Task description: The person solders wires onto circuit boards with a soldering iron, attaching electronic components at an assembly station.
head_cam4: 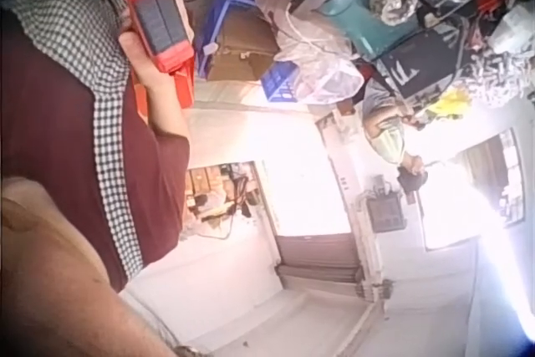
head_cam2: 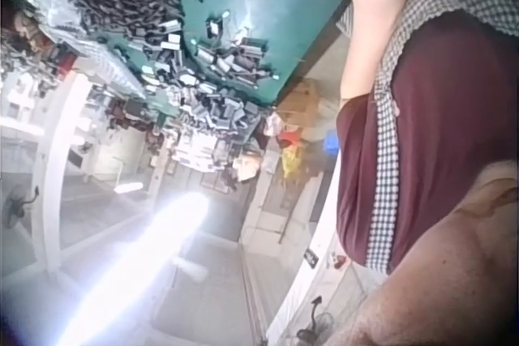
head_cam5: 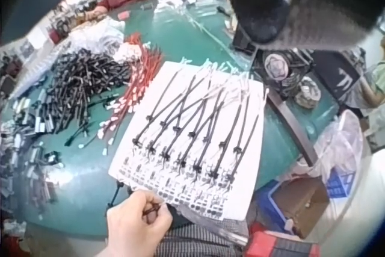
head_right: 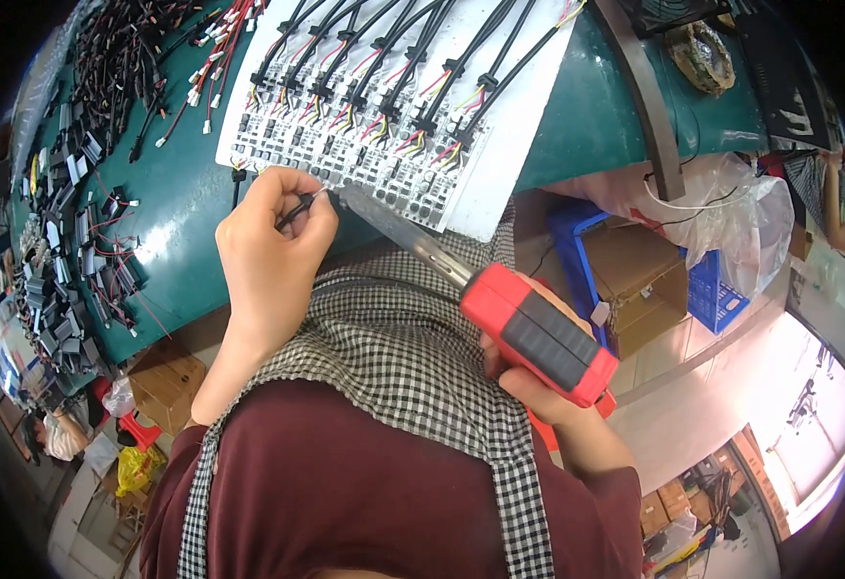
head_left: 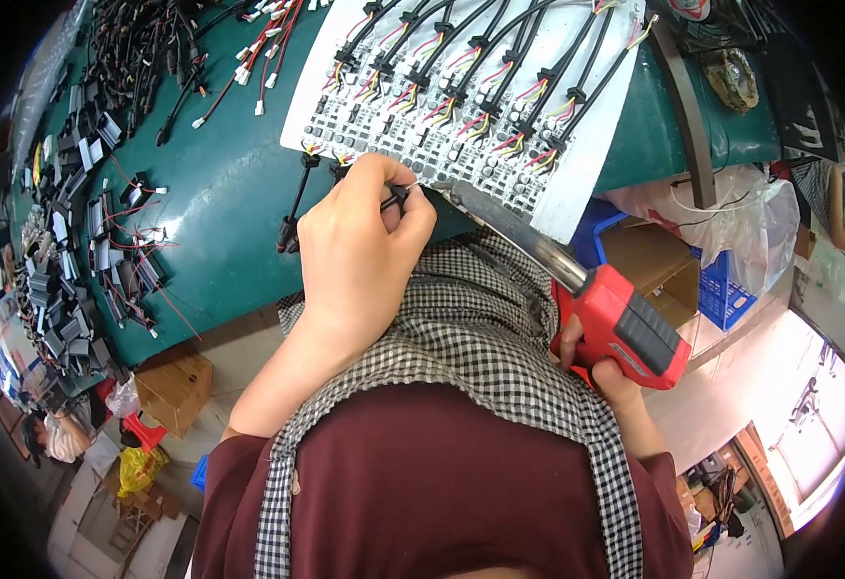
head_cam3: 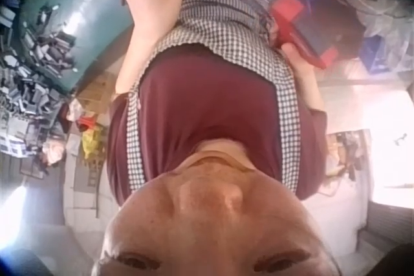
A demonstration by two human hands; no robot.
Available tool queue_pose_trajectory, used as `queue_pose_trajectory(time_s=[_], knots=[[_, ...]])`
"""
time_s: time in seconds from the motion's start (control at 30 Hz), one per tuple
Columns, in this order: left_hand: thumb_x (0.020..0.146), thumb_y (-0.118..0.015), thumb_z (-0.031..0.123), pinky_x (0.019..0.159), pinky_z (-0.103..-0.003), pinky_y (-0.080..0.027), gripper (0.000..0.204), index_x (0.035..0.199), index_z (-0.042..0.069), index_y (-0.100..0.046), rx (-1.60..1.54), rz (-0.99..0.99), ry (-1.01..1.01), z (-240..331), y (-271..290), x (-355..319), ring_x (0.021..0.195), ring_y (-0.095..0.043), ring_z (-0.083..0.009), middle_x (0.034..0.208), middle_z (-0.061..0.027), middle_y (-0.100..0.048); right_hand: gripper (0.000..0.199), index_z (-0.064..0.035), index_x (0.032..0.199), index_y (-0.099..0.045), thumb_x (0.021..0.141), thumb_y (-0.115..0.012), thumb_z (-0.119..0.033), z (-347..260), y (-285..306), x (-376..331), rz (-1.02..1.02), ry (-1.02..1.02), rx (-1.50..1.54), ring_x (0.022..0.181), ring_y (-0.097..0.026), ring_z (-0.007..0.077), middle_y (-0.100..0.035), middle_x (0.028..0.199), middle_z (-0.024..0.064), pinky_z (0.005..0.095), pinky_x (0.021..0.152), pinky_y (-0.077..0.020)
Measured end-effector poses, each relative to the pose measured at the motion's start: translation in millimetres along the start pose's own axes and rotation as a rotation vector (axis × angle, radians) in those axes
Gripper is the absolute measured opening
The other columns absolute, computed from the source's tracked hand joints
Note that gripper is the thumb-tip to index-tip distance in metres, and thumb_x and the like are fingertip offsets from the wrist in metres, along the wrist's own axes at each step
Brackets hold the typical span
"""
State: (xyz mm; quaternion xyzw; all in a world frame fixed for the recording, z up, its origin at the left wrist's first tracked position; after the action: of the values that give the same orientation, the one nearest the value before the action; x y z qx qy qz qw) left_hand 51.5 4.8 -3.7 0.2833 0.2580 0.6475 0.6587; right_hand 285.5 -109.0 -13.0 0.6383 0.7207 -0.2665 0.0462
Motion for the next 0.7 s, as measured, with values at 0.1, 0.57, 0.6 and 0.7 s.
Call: queue_pose_trajectory(time_s=[0.1, 0.57, 0.6, 0.7], knots=[[0.071, -0.064, 0.002, 0.047, -0.029, -0.044, 0.012, 0.079, 0.002, -0.055, -0.019, 0.008, 0.011, 0, -1, 0, 0.049, -0.056, -0.0172, 0.059, -0.0064, -0.056, 0.084, 0.0096, 0.128, -0.037, 0.069, -0.078, -0.034, 0, -4, 3, 0.042, 0.018, 0.003, 0.061, -0.057, 0.0108, -0.060, 0.082, 0.0067, 0.0227, 0.058, -0.0457], [0.071, -0.064, 0.003, 0.051, -0.033, -0.046, 0.011, 0.078, 0.001, -0.055, 0.006, -0.056, 0.057, 6, 6, 5, 0.052, -0.059, -0.0221, 0.061, -0.0101, -0.058, 0.079, 0.0083, 0.124, -0.044, 0.070, -0.076, -0.039, 22, 14, -1, -0.032, 0.111, -0.598, 0.067, -0.061, 0.0110, -0.064, 0.077, 0.0039, 0.0229, 0.061, -0.0464], [0.071, -0.064, 0.003, 0.051, -0.033, -0.047, 0.011, 0.078, 0.001, -0.055, 0.015, -0.063, 0.060, 6, 6, 5, 0.053, -0.060, -0.0224, 0.061, -0.0106, -0.058, 0.079, 0.0085, 0.124, -0.044, 0.070, -0.076, -0.040, 17, 11, 0, -0.024, 0.126, -0.527, 0.068, -0.061, 0.0112, -0.064, 0.078, 0.0038, 0.0229, 0.062, -0.0467], [0.071, -0.064, 0.003, 0.051, -0.033, -0.047, 0.011, 0.078, 0.001, -0.055, 0.032, -0.070, 0.054, 6, 6, 6, 0.053, -0.060, -0.0229, 0.062, -0.0114, -0.059, 0.080, 0.0088, 0.123, -0.045, 0.070, -0.076, -0.042, 4, 2, 1, -0.005, 0.038, -0.275, 0.066, -0.060, 0.0103, -0.064, 0.078, 0.0020, 0.0230, 0.062, -0.0470]])
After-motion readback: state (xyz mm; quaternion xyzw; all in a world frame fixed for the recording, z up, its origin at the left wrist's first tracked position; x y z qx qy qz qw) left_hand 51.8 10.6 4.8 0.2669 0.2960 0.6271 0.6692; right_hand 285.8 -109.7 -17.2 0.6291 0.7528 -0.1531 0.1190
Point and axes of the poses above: each hand's wrist, its own x-axis towards the middle knuckle, its own y-axis out of the back of the hand, z = x × y, the point moved 1 cm from there along x, towards the middle knuckle
